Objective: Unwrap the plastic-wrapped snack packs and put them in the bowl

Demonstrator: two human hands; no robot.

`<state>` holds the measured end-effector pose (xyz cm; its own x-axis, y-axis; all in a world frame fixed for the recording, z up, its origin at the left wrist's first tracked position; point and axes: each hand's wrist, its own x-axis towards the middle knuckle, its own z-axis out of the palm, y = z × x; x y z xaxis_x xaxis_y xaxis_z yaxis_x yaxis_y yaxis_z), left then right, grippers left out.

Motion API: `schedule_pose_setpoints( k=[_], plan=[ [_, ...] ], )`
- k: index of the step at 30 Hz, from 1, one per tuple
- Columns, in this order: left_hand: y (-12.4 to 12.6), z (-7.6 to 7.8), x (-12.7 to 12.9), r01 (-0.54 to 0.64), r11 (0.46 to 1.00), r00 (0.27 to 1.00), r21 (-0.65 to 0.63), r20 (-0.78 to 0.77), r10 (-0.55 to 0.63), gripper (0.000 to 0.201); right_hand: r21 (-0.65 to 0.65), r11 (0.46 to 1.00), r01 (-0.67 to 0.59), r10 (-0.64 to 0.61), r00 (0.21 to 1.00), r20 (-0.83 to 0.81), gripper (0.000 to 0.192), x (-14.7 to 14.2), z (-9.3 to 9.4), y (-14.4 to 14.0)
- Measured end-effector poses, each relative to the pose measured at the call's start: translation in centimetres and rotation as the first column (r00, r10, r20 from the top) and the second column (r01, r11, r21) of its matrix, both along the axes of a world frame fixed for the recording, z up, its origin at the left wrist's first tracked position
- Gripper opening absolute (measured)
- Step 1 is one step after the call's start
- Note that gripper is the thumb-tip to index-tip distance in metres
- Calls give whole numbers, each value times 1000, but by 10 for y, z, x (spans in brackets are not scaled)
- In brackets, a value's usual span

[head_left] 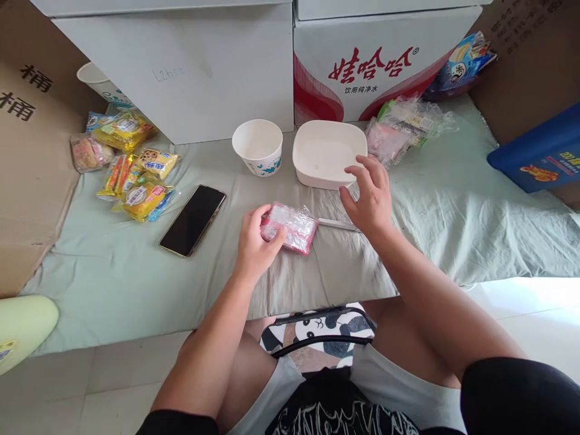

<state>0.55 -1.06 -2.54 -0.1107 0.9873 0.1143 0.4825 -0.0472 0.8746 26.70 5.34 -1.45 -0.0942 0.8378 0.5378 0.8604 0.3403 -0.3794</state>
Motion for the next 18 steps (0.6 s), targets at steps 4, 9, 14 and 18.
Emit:
schedule_pose_setpoints(
  k=[4,9,14,18],
  plan=[
    [0,0,-4,35,998,998,59,-62,-31,55,-66,983,-171,165,983,-85,17,-8,12,-34],
    [-4,7,-8,205,976,977,74,-84,-198,49,-177,862,-474,457,880,-132,44,-25,11,-68],
    [-7,11,-7,255,966,953,52,-184,-241,37,-210,835,-509,505,860,-73,45,-28,11,-66],
    [-4,16,-8,174,984,980,31,-100,-170,15,-245,860,-449,450,891,-52,24,-9,16,-61]
  ],
)
